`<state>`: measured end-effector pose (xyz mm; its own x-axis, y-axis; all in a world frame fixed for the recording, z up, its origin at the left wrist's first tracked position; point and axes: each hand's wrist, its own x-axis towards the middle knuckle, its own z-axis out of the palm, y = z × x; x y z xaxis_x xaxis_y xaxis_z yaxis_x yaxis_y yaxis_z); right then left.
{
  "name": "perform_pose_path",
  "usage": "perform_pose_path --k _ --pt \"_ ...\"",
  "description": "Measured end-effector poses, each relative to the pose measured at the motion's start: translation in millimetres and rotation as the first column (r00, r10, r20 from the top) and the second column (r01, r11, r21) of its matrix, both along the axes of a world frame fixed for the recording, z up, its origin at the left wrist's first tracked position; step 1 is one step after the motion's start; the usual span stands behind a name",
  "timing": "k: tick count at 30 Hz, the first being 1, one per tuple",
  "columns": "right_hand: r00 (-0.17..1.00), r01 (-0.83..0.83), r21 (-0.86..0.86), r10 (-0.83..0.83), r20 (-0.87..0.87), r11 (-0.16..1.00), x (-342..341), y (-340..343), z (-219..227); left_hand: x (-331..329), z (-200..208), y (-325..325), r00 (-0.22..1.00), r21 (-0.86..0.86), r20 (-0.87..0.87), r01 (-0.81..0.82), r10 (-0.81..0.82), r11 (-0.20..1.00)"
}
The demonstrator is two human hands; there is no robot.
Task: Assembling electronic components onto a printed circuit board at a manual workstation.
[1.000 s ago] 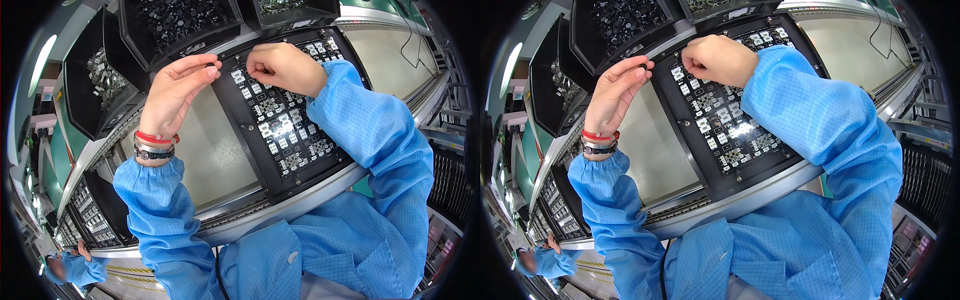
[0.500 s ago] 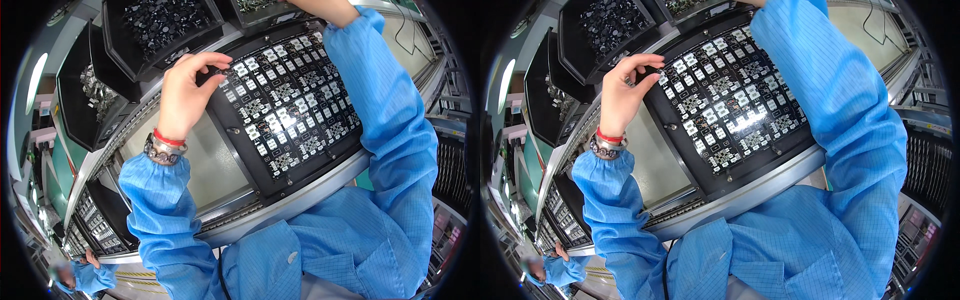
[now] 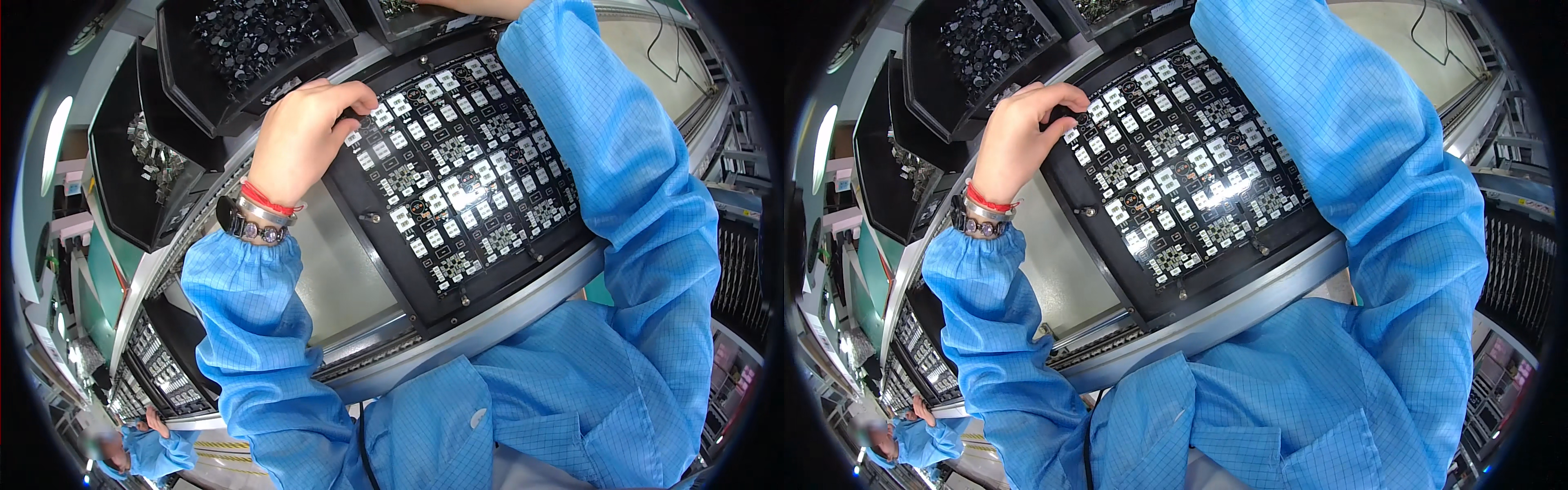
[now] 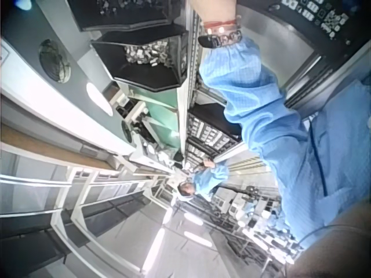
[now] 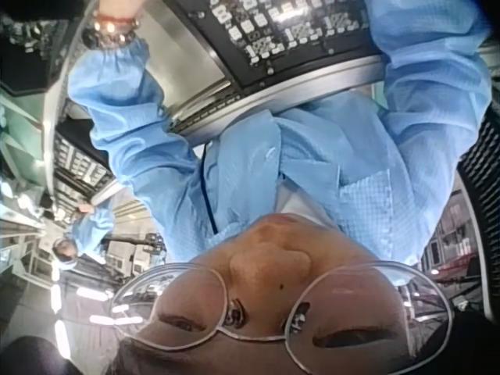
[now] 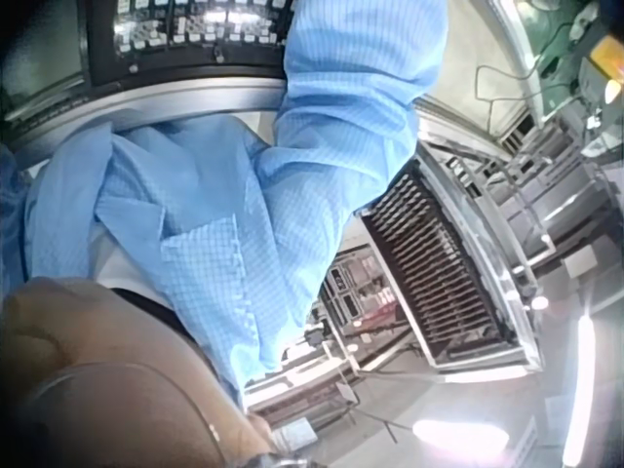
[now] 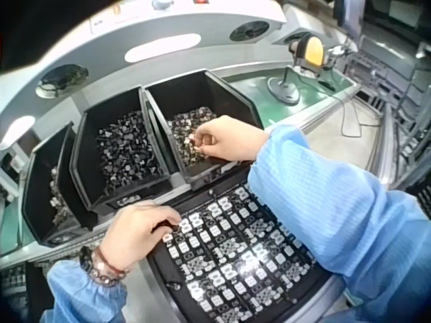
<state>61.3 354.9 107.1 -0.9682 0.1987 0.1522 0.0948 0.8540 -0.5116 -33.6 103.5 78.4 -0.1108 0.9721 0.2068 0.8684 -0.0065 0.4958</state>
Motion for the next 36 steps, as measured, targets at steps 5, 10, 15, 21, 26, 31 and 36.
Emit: perform_pose_path --k 5,10,15,21,26,31,36 --pt "0.982 -0.144 0.039 0.138 0.133 0.989 6.0 18.0 7.9 3.3 2.6 4.2 0.999 0.01 -0.03 0.029 -0.029 1.0" --pt "0.978 -0.147 0.197 0.112 0.176 0.969 -5.3 3.9 8.7 -0.5 4.8 1.7 0.995 -0.024 -0.052 0.087 -0.088 0.996" --pt "0.992 -0.037 0.28 0.002 0.123 0.959 -0.8 -12.0 23.2 3.3 1.2 -2.0 0.974 0.063 -0.199 0.12 -0.106 0.991" --pt "0.998 0.001 0.17 0.009 -0.058 0.985 1.5 6.9 13.0 12.1 3.3 -1.1 0.947 0.179 -0.319 0.089 -0.027 0.98" --pt "0.998 0.036 0.146 -0.028 -0.057 0.989 1.1 13.6 6.0 -4.4 25.2 5.2 0.884 0.436 -0.445 0.075 0.143 0.897" --pt "0.993 0.097 0.129 -0.087 -0.08 0.987 13.4 25.0 9.8 -44.0 47.0 37.2 0.868 0.256 -0.323 -0.302 0.376 0.918" --pt "0.985 0.066 0.104 -0.048 -0.167 0.992 7.9 2.3 17.0 -86.7 25.8 42.9 0.818 -0.043 -0.454 -0.416 0.353 0.908"
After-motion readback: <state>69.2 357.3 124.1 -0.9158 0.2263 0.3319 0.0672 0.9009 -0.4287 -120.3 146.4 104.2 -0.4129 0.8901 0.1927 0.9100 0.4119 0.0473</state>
